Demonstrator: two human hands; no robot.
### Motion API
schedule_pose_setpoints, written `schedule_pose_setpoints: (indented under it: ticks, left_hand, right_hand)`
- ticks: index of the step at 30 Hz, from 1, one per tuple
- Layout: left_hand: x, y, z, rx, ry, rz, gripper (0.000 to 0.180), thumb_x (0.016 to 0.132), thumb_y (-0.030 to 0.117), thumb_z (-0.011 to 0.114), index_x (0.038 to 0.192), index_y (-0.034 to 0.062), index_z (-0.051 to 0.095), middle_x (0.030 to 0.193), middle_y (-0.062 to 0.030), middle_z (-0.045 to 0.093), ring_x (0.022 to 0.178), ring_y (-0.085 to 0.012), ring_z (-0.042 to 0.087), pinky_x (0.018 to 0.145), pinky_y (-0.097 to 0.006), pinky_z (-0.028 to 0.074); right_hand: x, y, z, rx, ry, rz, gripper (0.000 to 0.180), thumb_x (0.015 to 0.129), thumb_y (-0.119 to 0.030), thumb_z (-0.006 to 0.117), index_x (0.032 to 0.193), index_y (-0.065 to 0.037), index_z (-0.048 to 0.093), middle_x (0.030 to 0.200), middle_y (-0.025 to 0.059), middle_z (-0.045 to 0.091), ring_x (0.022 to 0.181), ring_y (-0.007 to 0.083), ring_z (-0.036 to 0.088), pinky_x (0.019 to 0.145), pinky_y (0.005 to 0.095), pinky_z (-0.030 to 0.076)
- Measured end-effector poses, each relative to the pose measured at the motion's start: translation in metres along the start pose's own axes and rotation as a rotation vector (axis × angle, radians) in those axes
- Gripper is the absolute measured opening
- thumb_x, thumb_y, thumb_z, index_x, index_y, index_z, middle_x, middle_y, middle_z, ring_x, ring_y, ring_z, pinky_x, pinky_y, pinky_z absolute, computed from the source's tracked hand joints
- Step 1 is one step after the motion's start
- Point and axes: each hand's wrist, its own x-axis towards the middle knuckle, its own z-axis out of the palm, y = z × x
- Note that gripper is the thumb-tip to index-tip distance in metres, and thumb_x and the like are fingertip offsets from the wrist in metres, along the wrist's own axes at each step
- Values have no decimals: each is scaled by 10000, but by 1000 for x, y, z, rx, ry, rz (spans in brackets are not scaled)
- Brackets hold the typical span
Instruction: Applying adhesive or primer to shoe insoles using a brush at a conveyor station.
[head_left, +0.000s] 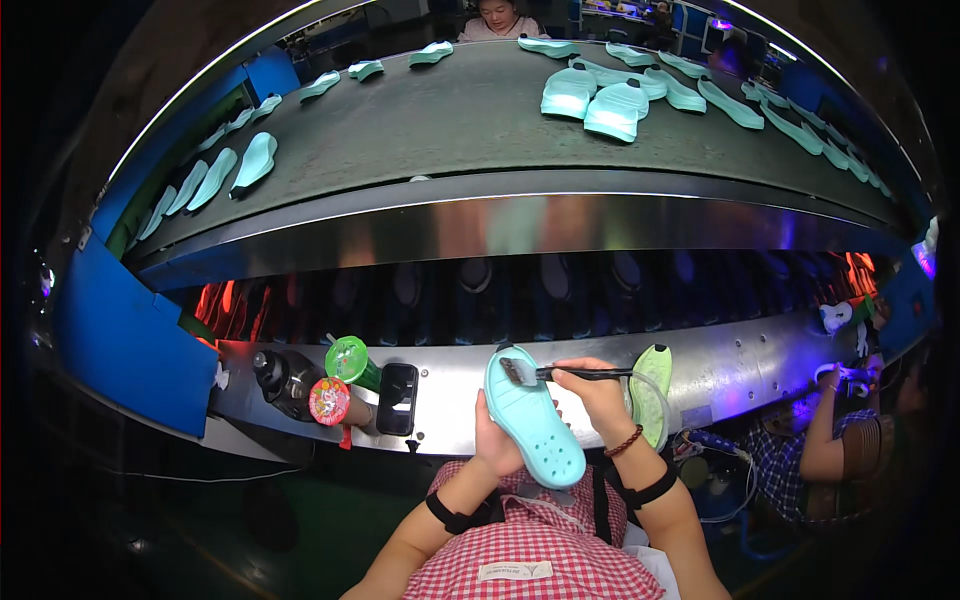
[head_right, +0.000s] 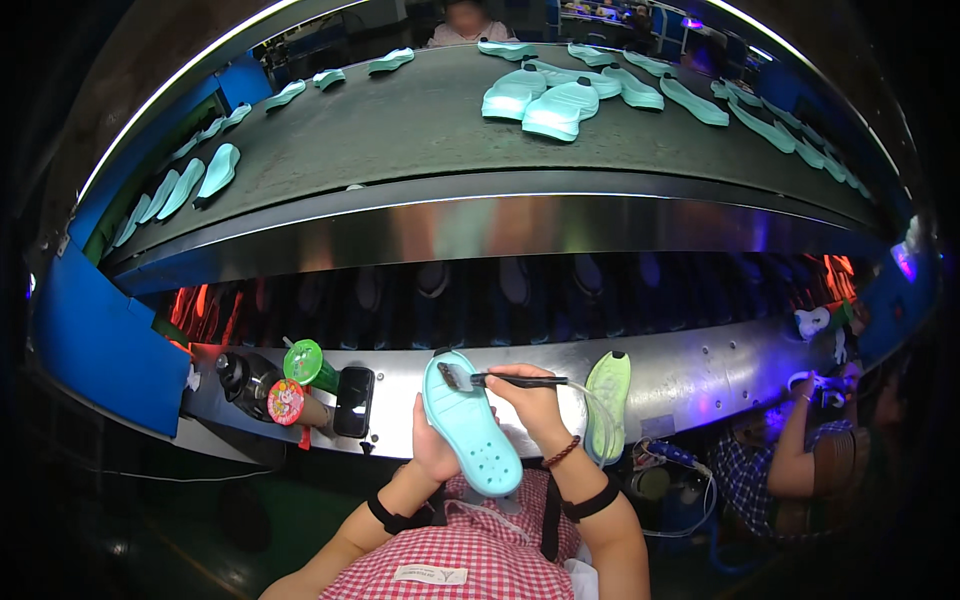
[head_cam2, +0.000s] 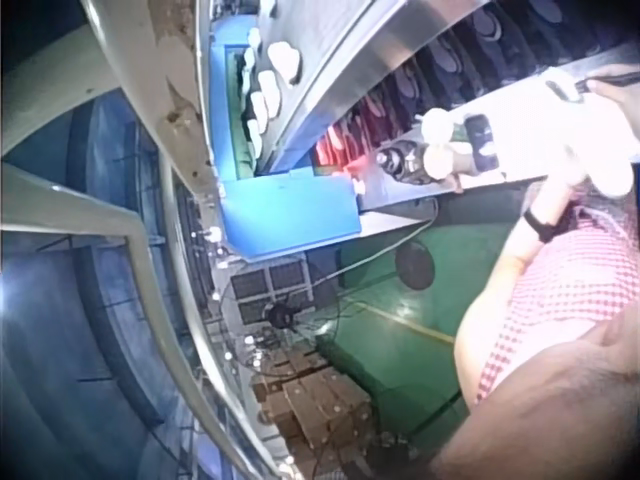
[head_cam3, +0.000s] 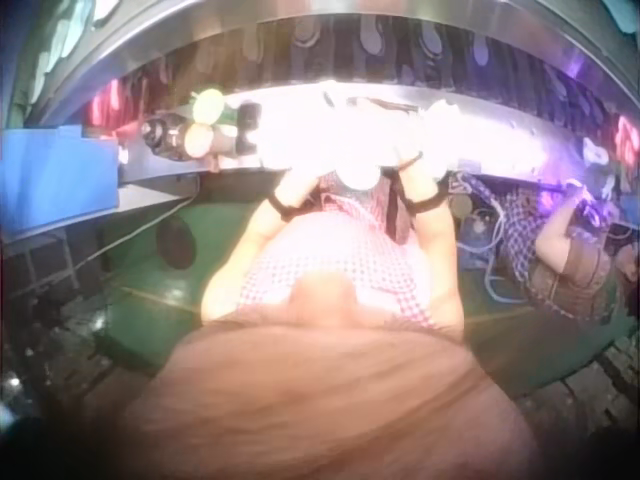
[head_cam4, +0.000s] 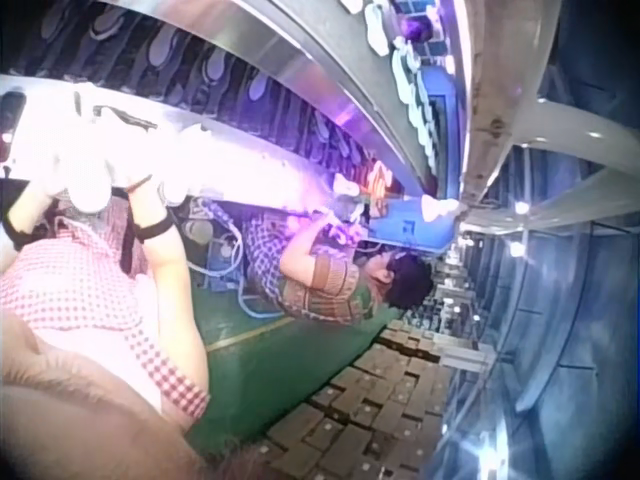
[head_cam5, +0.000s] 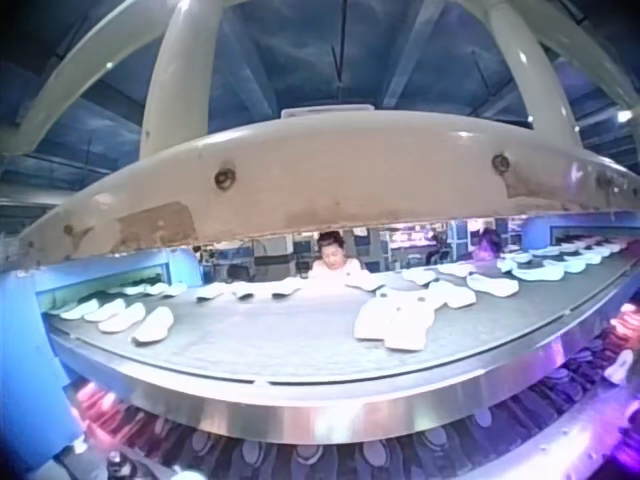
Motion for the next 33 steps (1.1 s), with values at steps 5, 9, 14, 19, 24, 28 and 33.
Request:
schedule_pose_setpoints:
  ticks: [5,9,14,19,24,28,33]
  left_hand:
    - [10,-5,0,82,388,189,705,816,632,182,1193,78,401,1105,-121,503,1024,-266,490,906,-408,376]
    - [1,31,4,218,220,225,741,789,666,172,1144,83,460,1011,-148,548,926,-306,538,886,-452,391]
    - [-11,22,27,141,102,92,840,757,710,107,1214,71,403,1081,-174,521,951,-328,532,866,-474,410]
    - [-3,16,42,-20,63,72,788,785,677,143,1211,69,406,1092,-176,519,961,-328,527,839,-457,427]
    - [-3,20,60,37,254,167,821,776,675,81,1175,49,432,1009,-195,545,892,-300,556,776,-403,463]
    - [-5,28,56,218,63,263,852,747,711,98,1142,40,442,946,-195,547,815,-297,560,703,-406,473]
    - [3,32,68,187,226,535,886,718,745,113,1075,14,466,861,-190,554,723,-297,556,645,-394,466]
  right_hand:
    - [-21,-18,31,-682,-205,-579,171,689,-51,649,855,-14,632,834,130,634,770,217,619,704,288,476]
    - [-45,-38,3,-813,-571,-315,185,671,-70,659,848,-21,640,824,132,637,758,224,624,691,288,477]
    - [-45,-62,-1,-388,-376,-95,183,709,-65,660,885,-18,642,826,83,645,736,123,599,697,246,476]
    - [-45,-60,16,-453,-481,-300,186,703,-24,656,885,5,634,851,101,642,805,166,610,747,275,473]
    - [-37,-65,2,-349,-342,-378,196,719,21,627,913,3,630,894,118,635,801,156,610,743,240,487]
    - [-51,-68,3,-453,-721,-418,209,681,-22,675,887,-12,641,900,94,638,865,178,607,805,290,463]
    - [-52,-59,-3,-333,-508,-306,183,693,19,655,872,-14,641,897,120,634,855,218,609,781,299,481]
